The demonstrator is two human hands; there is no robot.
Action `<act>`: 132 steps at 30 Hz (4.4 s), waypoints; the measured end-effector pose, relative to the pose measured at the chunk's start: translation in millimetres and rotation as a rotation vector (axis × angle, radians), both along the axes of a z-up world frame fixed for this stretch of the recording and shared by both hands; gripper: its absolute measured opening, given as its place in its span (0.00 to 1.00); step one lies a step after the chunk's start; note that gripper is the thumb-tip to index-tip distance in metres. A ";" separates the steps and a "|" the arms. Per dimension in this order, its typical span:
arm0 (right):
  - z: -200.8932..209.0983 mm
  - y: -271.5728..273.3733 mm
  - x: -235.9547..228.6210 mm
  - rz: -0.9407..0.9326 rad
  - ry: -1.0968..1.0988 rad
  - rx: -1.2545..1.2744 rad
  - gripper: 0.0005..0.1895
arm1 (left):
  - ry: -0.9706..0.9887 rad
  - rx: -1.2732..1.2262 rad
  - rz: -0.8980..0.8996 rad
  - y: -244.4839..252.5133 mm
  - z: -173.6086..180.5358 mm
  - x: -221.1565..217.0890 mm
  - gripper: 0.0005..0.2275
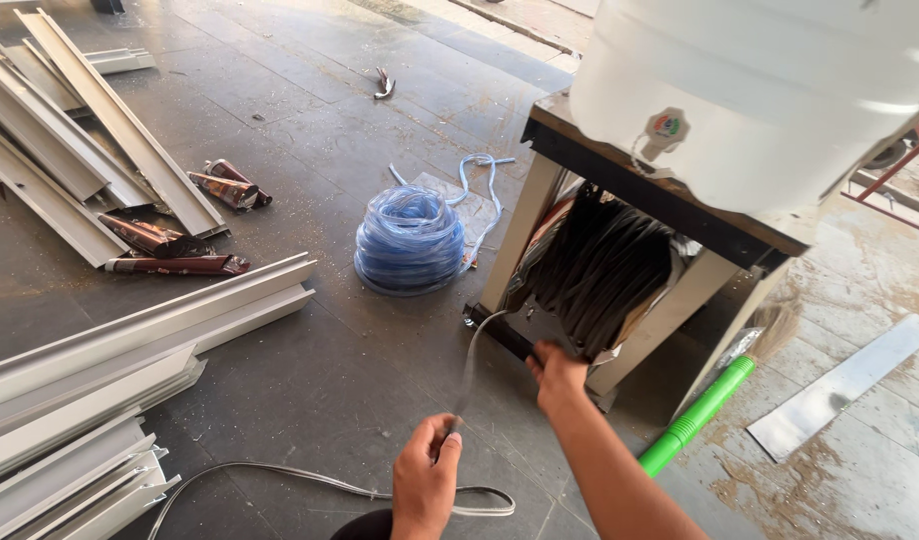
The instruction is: The person inserts a thin wire into the channel of a white aluminum profile, using a blue tool to guide it. They repeat this process for several profiles, then move to a nearby stand to organize a bundle of black wires.
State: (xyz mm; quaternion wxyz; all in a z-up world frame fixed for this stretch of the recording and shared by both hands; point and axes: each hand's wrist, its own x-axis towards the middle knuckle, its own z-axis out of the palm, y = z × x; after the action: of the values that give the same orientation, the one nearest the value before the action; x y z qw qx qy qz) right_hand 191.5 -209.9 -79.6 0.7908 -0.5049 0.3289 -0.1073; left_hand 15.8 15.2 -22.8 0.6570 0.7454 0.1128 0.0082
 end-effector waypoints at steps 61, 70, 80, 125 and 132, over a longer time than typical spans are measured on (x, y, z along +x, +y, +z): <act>82.4 -16.9 -131.8 0.461 -0.151 -1.113 0.38 | -0.001 0.760 -0.619 -36.7 73.9 155.4 0.25; 134.0 25.7 -87.4 -0.164 0.024 -0.845 0.44 | 0.036 0.793 -0.740 12.6 43.5 155.2 0.24; 128.9 46.8 -11.0 -0.231 0.211 -0.744 0.49 | -0.055 0.761 -0.808 21.1 44.9 154.5 0.21; 158.9 31.7 23.5 0.092 0.223 -0.989 0.53 | 0.243 0.914 -0.909 10.9 12.7 163.7 0.21; 172.5 31.3 15.8 0.073 0.226 -0.953 0.54 | 0.294 0.944 -0.916 11.3 13.9 161.3 0.21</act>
State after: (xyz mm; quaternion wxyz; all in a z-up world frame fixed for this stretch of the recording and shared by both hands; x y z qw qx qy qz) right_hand 207.3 -178.6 92.9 0.4343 -0.8303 0.3091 -0.1626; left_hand 177.1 26.5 -8.9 0.1756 0.9186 -0.1419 -0.3243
